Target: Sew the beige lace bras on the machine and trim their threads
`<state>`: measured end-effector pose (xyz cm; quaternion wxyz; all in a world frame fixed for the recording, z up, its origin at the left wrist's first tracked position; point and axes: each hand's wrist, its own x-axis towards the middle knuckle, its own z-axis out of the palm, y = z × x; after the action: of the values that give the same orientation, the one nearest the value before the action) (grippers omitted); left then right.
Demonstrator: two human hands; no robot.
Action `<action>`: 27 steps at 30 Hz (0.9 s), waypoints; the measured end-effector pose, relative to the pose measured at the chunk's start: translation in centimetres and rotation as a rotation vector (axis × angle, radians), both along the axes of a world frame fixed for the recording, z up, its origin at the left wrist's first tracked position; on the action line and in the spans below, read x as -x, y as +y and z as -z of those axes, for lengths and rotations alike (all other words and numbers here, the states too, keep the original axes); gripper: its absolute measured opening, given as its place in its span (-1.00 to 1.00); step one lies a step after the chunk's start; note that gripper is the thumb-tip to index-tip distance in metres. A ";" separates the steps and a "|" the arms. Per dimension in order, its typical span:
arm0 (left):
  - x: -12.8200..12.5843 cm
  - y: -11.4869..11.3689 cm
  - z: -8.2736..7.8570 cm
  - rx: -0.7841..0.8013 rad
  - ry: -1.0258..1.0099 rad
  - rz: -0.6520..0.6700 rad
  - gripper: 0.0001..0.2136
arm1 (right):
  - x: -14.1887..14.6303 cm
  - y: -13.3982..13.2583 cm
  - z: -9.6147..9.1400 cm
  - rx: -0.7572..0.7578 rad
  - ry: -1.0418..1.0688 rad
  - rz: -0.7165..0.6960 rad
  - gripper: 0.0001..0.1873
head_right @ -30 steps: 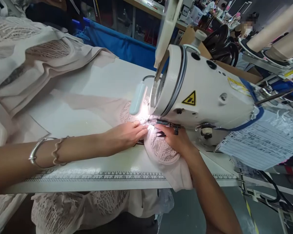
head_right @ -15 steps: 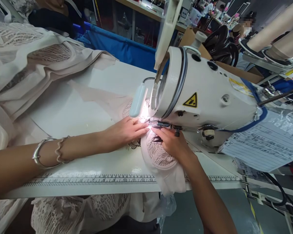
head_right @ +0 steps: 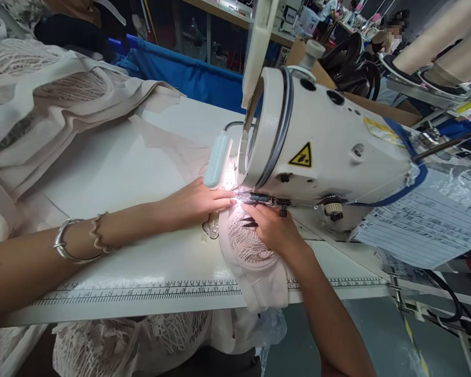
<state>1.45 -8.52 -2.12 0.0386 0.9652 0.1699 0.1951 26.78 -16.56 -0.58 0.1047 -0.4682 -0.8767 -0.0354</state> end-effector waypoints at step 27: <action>-2.4 -7.1 0.8 -0.277 0.268 -0.211 -0.53 | 0.0 -0.2 0.2 -0.006 0.130 0.024 -0.30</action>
<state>3.83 -15.67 -2.97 -0.1377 0.9555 0.2451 0.0894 26.78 -16.81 -0.80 0.1623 -0.4796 -0.8623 -0.0090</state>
